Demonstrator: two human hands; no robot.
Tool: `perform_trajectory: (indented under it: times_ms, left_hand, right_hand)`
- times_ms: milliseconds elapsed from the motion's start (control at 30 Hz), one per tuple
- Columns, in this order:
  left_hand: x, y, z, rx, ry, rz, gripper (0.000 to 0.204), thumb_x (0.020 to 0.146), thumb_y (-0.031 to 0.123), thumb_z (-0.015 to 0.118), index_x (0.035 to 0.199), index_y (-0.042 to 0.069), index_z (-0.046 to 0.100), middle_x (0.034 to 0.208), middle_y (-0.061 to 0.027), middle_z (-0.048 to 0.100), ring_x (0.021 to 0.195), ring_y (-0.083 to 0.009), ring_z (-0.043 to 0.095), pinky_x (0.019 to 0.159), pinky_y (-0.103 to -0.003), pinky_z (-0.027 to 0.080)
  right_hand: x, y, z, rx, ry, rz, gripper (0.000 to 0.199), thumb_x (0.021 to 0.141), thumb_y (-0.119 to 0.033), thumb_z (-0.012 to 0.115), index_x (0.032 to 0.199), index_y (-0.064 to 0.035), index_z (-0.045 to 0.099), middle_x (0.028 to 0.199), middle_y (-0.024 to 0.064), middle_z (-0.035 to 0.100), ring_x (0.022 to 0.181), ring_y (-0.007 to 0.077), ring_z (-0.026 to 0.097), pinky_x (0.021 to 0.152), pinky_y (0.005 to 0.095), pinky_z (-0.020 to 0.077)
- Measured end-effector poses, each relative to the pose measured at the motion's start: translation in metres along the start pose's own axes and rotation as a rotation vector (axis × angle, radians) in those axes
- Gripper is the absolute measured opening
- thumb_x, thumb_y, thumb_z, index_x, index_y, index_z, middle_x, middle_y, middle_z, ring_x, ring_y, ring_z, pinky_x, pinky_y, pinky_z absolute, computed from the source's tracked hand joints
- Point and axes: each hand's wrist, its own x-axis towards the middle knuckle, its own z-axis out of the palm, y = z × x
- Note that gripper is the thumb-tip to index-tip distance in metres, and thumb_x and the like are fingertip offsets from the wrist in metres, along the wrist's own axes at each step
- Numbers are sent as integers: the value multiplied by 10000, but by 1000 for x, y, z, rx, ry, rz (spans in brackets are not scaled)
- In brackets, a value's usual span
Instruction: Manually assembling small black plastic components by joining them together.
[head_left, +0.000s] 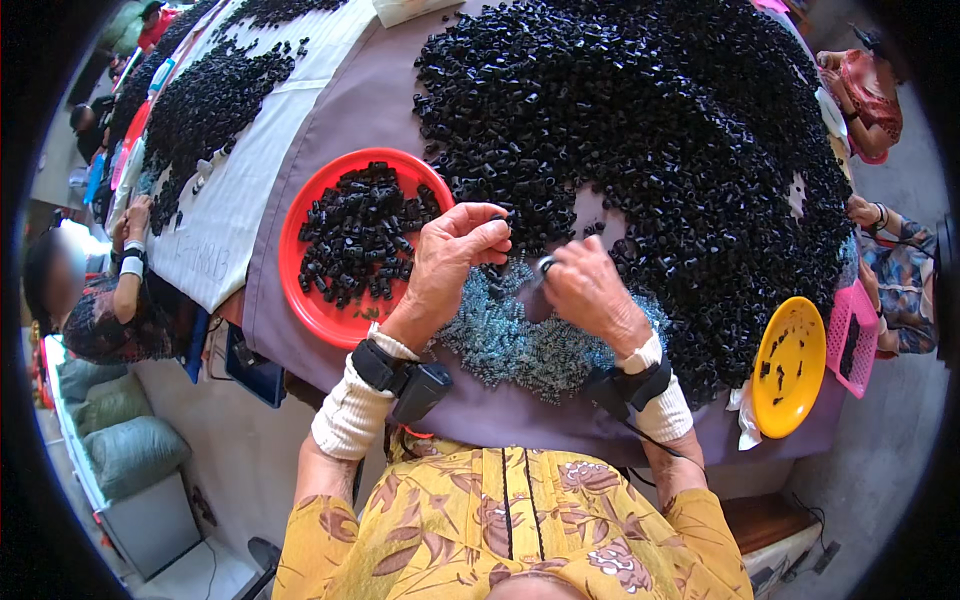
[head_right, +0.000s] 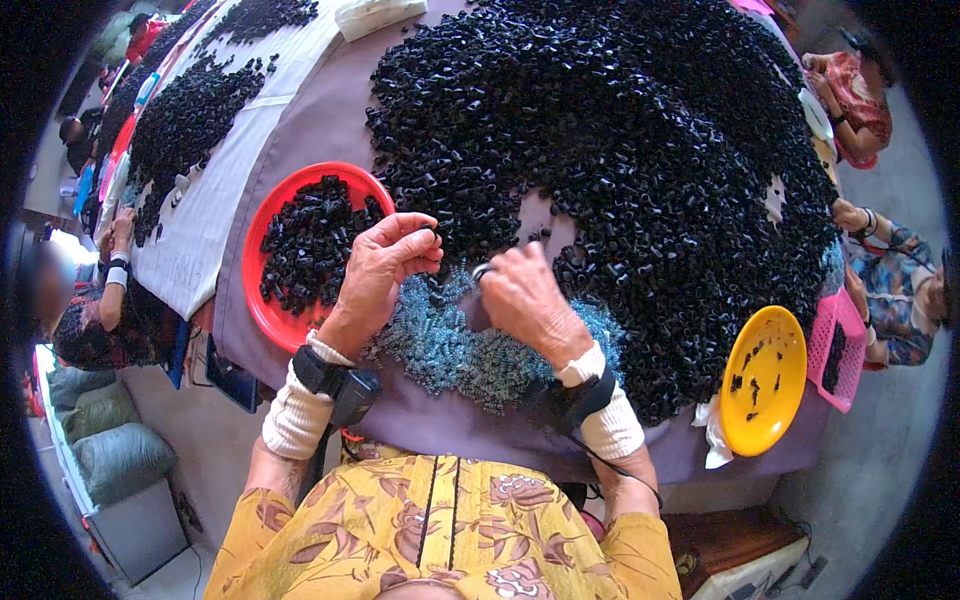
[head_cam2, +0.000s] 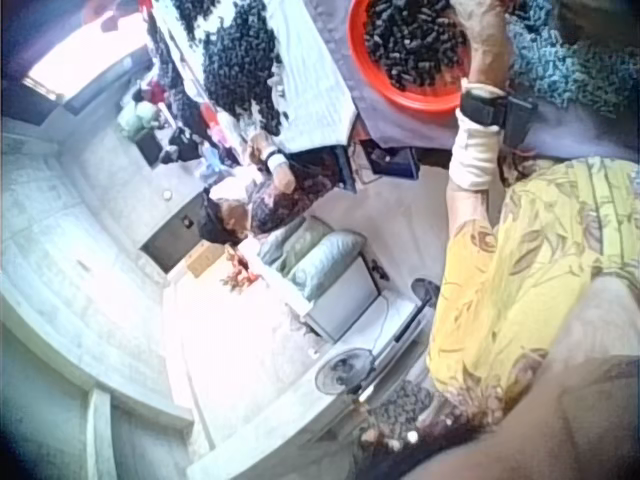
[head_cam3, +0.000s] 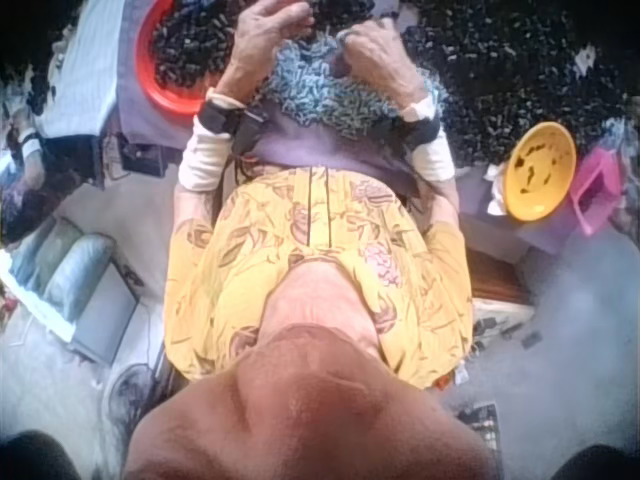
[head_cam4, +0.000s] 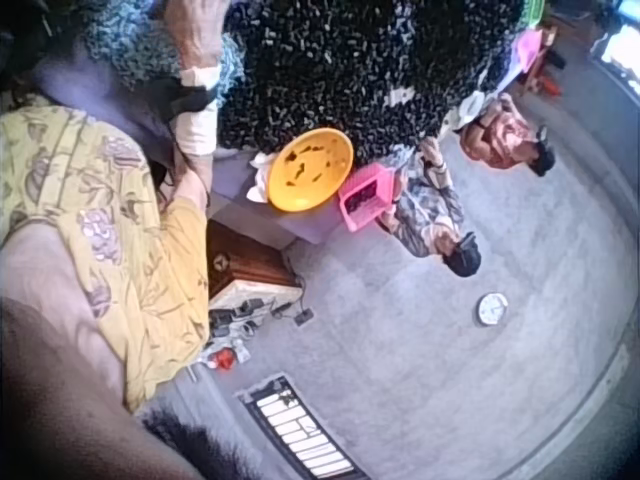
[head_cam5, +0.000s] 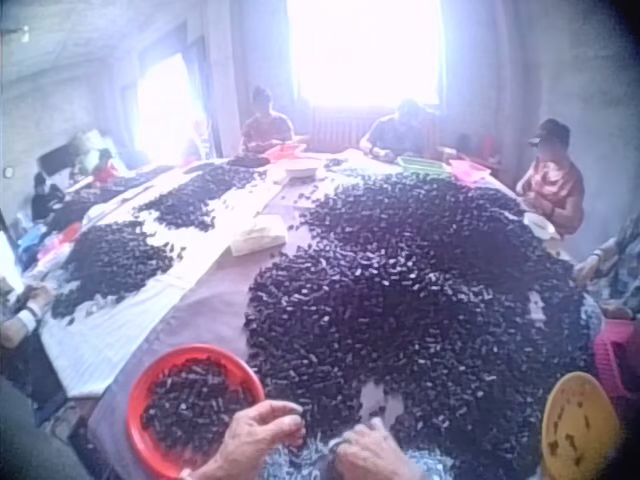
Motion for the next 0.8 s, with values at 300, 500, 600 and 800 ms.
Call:
perform_trajectory:
  times_ms: [300,500,600,800]
  left_hand:
    - [1,-2,-2,-19,-3,-11,179,848,87,617,1007,6,602,876,-95,658,759,-161,647,688,-279,538]
    - [1,-3,0,-24,-12,-26,170,848,87,618,997,8,600,873,-93,657,757,-161,646,687,-281,537]
    - [-1,-5,1,-25,-9,-28,171,850,93,617,1000,11,597,871,-90,653,766,-164,644,693,-291,536]
    - [0,-7,-1,-205,-83,-123,171,867,94,588,1021,18,586,870,-90,644,779,-179,642,715,-314,532]
  right_hand:
    - [-1,22,-19,-30,157,127,119,736,-112,621,653,-28,607,739,72,568,770,230,533,743,369,388]
    - [-1,17,-10,-27,88,62,78,720,-130,645,684,-63,629,735,55,555,809,220,516,761,361,380]
    - [-3,11,1,-39,82,24,72,712,-132,646,687,-68,626,738,56,556,813,219,517,767,363,380]
    - [1,12,-6,154,156,105,115,698,-131,669,720,-37,606,706,96,549,739,266,525,700,377,410]
